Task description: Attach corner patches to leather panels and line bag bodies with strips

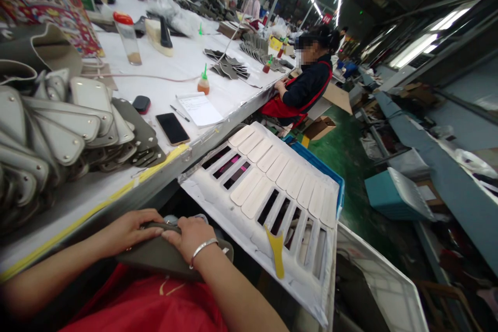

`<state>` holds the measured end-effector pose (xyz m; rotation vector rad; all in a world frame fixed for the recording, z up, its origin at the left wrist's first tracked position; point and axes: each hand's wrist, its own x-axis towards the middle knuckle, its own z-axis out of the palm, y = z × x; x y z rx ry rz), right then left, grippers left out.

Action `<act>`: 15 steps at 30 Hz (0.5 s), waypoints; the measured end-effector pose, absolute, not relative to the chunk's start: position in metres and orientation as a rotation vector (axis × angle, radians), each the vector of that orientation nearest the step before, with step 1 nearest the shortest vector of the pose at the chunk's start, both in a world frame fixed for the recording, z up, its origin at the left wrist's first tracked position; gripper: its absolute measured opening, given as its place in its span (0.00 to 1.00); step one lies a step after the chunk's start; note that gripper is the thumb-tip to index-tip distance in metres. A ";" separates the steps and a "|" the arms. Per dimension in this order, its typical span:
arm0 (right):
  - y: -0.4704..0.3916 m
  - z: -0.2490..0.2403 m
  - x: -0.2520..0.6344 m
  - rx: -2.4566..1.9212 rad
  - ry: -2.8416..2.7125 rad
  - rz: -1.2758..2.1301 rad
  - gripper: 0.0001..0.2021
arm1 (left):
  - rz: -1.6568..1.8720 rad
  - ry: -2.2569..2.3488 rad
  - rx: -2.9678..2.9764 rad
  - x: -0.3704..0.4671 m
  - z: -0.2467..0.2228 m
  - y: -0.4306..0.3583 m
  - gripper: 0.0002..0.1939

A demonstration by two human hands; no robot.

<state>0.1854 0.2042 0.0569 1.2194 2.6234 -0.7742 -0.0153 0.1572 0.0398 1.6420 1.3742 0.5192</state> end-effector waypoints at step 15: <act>0.190 0.078 0.259 1.885 2.747 -0.841 0.20 | 0.472 1.652 1.924 -0.002 0.057 0.142 0.25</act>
